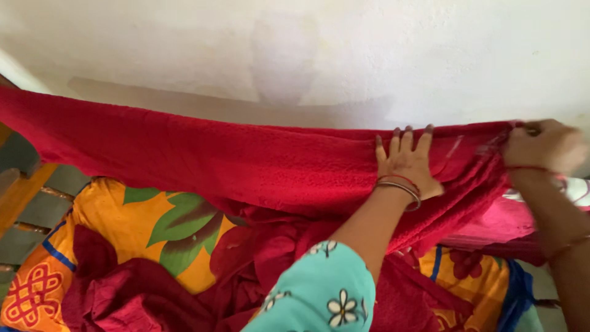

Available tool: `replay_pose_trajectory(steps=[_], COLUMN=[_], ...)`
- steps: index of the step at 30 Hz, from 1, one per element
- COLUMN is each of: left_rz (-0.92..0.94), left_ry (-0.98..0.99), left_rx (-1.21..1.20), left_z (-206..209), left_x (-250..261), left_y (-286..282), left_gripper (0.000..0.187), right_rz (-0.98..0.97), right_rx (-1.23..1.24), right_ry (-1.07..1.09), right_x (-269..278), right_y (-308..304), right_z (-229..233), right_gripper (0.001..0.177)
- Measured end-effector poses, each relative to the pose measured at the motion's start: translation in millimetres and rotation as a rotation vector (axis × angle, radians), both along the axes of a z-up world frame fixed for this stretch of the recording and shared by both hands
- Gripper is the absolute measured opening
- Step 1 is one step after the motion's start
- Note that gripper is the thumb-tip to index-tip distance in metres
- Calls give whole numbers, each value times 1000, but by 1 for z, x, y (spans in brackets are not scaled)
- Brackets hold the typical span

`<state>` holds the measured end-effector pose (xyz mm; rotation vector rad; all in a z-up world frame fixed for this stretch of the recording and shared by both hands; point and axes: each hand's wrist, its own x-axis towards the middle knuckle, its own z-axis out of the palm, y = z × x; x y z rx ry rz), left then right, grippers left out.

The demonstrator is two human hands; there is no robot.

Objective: The person folds a red towel on a wooden chair. They smooth the towel, fold it in half lengthwise, then fold it again into a compact rectangle. The folded towel remains on the chair at the end.

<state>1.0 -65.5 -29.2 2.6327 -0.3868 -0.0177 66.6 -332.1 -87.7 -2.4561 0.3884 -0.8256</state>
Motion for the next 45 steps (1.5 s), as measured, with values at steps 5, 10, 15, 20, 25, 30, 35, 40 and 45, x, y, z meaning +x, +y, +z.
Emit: replay_pose_trajectory(steps=[5,10,15,20,25,30,35,40,45], left_rz=[-72,-100,-85,-62,-57,-55,-71,-104,-104], left_ry=[-98,-105,-37,-34,3,-17,-35,-55,-19], left_rx=[168,154,178,232,260,265,251,222,219], left_z=[-9,-11,-5,-1,0,1,-2,1,-3], left_x=[2,-2,-3,-5,-4,-6,-4,-8,-4], left_y=[9,10,9,6,2,1,5,10,11], left_gripper=[125,115,104,104,109,109,105,111,118], right_rz=[188,335,218,106,105,107,112,146,205], right_rx=[-337,-576,-643,-698,-779,-765,-725,-778,-651], right_ry=[226,104,257,241,161,104,240,302,430], right_x=[-38,-69,-60,-57,-61,-68,-65,-74,-71], right_y=[109,126,125,133,132,137,141,136,141], right_z=[-38,-16,-15,-34,-36,-32,-30,-13,-6], right_gripper=[64,64,55,37,49,47,76,87,102])
